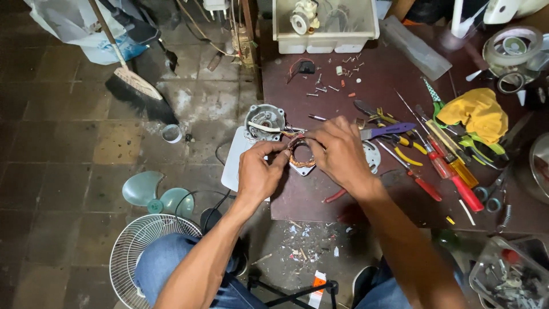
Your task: Disassembling and repairing an electric fan motor, focusing on the stator and wiring connections.
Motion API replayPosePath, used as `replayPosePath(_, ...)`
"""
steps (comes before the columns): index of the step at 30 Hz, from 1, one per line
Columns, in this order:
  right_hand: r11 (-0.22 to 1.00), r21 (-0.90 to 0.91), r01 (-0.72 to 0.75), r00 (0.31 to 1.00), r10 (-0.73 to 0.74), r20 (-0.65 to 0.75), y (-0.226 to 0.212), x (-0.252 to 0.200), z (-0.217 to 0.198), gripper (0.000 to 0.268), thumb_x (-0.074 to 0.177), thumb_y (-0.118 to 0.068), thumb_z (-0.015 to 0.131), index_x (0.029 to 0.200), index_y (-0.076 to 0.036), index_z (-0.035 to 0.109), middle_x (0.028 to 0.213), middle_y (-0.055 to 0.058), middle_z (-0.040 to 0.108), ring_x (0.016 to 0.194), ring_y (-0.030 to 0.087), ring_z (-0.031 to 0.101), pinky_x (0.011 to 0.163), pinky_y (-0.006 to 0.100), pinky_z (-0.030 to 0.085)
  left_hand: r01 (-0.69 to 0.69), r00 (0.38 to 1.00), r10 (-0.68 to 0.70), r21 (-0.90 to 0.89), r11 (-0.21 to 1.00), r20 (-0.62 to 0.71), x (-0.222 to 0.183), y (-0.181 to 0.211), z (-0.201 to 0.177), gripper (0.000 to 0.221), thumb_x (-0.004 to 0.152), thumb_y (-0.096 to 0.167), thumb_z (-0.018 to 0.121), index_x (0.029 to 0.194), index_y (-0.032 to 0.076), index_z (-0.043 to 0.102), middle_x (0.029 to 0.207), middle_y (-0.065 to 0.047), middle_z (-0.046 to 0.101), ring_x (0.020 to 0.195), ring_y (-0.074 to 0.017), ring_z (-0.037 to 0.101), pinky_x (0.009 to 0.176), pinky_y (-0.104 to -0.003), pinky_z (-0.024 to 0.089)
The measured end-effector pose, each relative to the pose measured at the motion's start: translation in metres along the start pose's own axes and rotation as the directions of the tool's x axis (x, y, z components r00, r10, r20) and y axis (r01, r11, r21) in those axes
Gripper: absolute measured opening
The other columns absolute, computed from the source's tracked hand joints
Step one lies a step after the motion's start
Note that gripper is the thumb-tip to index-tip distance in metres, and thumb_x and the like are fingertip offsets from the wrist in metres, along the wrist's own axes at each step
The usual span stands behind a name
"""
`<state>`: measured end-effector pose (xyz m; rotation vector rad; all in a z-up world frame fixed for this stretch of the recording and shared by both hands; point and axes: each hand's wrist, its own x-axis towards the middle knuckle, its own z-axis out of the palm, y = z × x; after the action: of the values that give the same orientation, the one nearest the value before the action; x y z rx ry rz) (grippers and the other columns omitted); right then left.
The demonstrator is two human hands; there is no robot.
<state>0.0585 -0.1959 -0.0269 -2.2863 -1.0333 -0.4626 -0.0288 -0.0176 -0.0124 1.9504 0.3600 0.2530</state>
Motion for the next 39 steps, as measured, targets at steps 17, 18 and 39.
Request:
replayPosePath(17,0.968,-0.061,-0.245,0.881,0.248,0.404,-0.062,0.003,-0.026,0.086,0.079,-0.048,0.08,0.146,-0.007,0.047,0.131,0.032,0.053,0.112,0.047,0.058,0.091,0.057,0.043,0.23,0.973,-0.228,-0.081,0.97,0.035,0.014,-0.015,-0.002,0.023,0.089,0.022,0.065,0.102,0.009,0.078,0.083,-0.01,0.075,0.084,-0.0214,0.069,0.079,-0.037,0.053)
replayPosePath(18,0.96,-0.069,-0.272,0.867,0.276,0.415,-0.063,0.002,-0.022,0.086,0.08,-0.046,0.079,0.149,-0.009,0.045,0.135,0.034,0.051,0.114,0.049,0.058,0.092,0.059,0.044,0.251,0.968,-0.25,-0.069,0.966,0.02,0.015,-0.018,-0.003,0.024,0.088,0.024,0.066,0.102,0.008,0.078,0.081,-0.009,0.074,0.081,-0.0202,0.068,0.077,-0.036,0.053)
replayPosePath(39,0.941,0.21,-0.267,0.943,0.211,0.256,-0.029,-0.009,-0.008,0.083,0.07,-0.039,0.089,0.136,0.0,0.057,0.116,0.025,0.062,0.107,0.047,0.059,0.094,0.055,0.046,0.159,0.986,-0.157,-0.019,0.987,0.062,0.009,0.003,0.0,0.021,0.081,0.021,0.073,0.1,0.015,0.08,0.089,-0.012,0.076,0.087,-0.0274,0.074,0.076,-0.037,0.057)
